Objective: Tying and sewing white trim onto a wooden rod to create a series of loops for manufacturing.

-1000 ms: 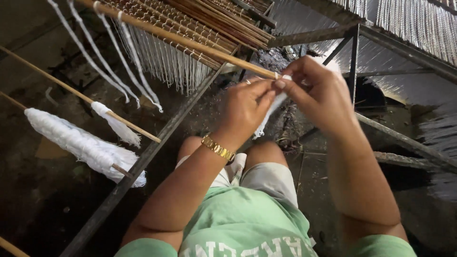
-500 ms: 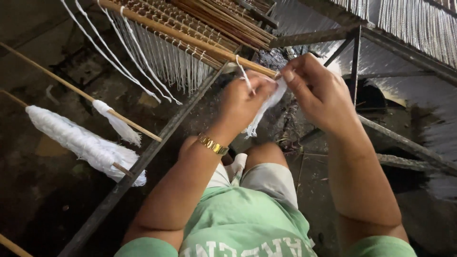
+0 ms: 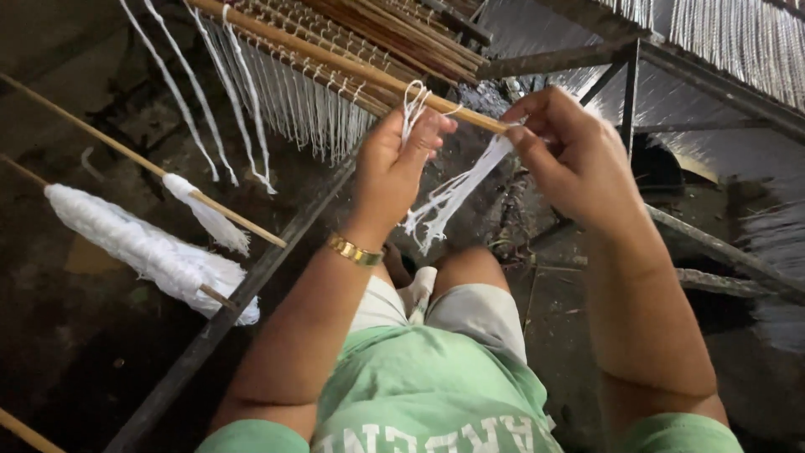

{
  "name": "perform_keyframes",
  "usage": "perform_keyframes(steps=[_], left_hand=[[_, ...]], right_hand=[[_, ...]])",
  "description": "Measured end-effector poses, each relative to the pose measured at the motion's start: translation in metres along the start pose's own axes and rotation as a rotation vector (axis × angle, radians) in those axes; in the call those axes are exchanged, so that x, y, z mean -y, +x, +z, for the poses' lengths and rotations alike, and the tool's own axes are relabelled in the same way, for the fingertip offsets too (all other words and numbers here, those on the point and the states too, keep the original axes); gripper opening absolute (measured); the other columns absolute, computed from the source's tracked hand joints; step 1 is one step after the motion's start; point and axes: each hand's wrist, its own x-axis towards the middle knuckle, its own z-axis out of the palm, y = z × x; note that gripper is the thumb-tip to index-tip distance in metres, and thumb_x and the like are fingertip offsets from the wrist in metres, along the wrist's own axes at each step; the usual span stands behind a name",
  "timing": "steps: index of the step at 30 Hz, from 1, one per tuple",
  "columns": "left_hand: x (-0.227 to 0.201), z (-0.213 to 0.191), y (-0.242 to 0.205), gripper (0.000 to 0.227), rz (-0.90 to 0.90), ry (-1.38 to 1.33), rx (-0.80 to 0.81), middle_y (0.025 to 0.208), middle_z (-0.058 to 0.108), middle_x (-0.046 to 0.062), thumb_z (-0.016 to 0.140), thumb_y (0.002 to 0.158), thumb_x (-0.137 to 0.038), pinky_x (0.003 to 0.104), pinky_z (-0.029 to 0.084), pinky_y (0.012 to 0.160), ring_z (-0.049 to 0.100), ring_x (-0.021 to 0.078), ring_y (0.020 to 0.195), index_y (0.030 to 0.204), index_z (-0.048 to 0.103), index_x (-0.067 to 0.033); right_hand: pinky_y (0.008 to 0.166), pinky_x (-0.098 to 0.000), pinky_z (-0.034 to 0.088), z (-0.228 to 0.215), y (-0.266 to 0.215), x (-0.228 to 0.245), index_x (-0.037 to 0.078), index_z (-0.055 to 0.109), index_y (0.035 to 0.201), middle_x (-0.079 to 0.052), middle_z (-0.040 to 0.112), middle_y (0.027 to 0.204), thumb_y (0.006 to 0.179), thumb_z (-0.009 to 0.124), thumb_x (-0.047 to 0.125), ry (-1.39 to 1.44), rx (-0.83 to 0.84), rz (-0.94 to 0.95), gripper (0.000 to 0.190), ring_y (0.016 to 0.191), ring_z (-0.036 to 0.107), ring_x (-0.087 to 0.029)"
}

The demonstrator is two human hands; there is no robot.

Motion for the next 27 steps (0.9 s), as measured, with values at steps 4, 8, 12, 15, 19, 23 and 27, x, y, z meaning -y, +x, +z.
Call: perform_keyframes(steps=[4,8,12,15,19,23,27], left_hand=[[-0.007,-0.021,0.006,0.019,-0.102,-0.025,0.113,0.116,0.075,0.006,0.061,0.098,-0.029,0.022,0.06,0.075,0.071,0.0147,0.094,0.111,0.065,-0.0142],[-0.002,-0.043,0.011,0.013,0.216,0.132,0.04,0.11,0.074,0.005,0.059,0.104,-0.018,0.025,0.061,0.085,0.072,0.0182,0.101,0.112,0.067,-0.0116],[-0.01,-0.049,0.014,0.02,0.209,-0.047,-0.035,0.111,0.07,0.011,0.051,0.107,-0.022,0.028,0.062,0.098,0.07,0.0225,0.107,0.111,0.062,-0.0052],[-0.024,-0.037,0.013,0.037,-0.111,0.093,-0.065,0.102,0.076,0.002,0.057,0.092,-0.047,0.016,0.059,0.072,0.076,0.0145,0.093,0.11,0.06,-0.0148],[-0.026,-0.036,0.012,0.017,-0.032,-0.229,0.056,0.097,0.072,0.01,0.075,0.091,-0.007,0.021,0.064,0.085,0.073,0.0199,0.094,0.101,0.061,-0.0062],[0.001,-0.04,0.022,0.011,0.121,-0.619,0.125,0.106,0.069,0.004,0.067,0.101,-0.015,0.036,0.053,0.107,0.068,0.0198,0.104,0.111,0.063,-0.0114],[-0.006,-0.01,0.017,0.022,0.072,-0.972,0.352,0.095,0.071,0.006,0.064,0.102,-0.03,0.042,0.055,0.102,0.067,0.0228,0.094,0.095,0.066,-0.0087]], right_hand=[[0.058,-0.0354,0.037,-0.006,0.002,0.001,0.016,0.067,0.119,0.003,0.056,0.072,0.091,0.046,0.014,-0.029,-0.018,0.027,0.035,0.056,0.044,-0.013],[0.062,-0.0377,0.039,-0.009,0.001,0.0,0.018,0.068,0.118,0.002,0.06,0.079,0.087,0.043,0.017,-0.062,-0.007,0.023,0.04,0.061,0.048,-0.015],[0.061,-0.0361,0.04,-0.008,0.001,-0.007,0.015,0.068,0.119,0.001,0.061,0.078,0.088,0.043,0.013,-0.046,-0.003,0.033,0.039,0.056,0.047,-0.014],[0.056,-0.0352,0.036,-0.008,0.002,-0.01,0.013,0.069,0.116,0.001,0.057,0.074,0.088,0.042,0.012,-0.044,-0.002,0.017,0.039,0.055,0.042,-0.013],[0.054,-0.0353,0.036,-0.009,0.003,-0.016,0.011,0.069,0.118,-0.001,0.059,0.076,0.092,0.045,0.013,-0.029,0.0,0.002,0.035,0.054,0.043,-0.014],[0.054,-0.0333,0.035,-0.01,0.002,-0.014,0.011,0.068,0.117,0.0,0.056,0.075,0.096,0.047,0.013,0.003,0.002,0.021,0.029,0.055,0.04,-0.013],[0.05,-0.0269,0.029,-0.006,0.001,-0.004,0.014,0.067,0.112,0.005,0.05,0.065,0.107,0.058,0.032,0.018,0.025,-0.004,0.021,0.051,0.036,-0.007]])
